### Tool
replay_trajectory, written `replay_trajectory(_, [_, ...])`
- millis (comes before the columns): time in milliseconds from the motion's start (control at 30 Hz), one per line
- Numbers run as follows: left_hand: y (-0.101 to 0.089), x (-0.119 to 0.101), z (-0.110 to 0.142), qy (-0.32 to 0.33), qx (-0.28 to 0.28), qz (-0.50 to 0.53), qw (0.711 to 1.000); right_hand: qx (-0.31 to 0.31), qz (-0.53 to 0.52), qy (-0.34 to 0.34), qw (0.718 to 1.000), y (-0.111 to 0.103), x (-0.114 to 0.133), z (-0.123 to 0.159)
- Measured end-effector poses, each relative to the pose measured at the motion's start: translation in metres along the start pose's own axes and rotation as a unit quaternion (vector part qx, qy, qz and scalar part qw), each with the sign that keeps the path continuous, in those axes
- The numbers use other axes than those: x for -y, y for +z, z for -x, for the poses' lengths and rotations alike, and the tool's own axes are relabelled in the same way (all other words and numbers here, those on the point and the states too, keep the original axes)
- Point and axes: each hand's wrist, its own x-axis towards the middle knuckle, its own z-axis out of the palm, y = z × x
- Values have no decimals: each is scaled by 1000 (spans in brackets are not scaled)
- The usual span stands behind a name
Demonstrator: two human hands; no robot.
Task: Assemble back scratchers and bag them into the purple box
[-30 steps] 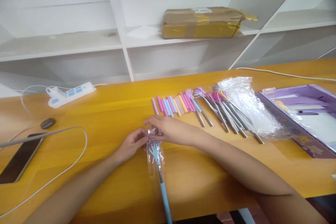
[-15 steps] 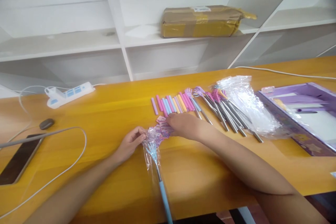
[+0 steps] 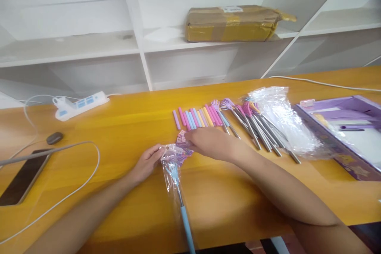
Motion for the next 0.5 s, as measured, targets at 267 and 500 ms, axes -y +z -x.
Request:
replay_trajectory(267, [3, -1, -2, 9, 6, 74, 997, -127, -6, -155, 980, -11, 27, 15])
replay_trajectory(500, [-3, 8, -1, 16, 14, 58, 998, -151, 40, -214, 964, 11, 29, -5])
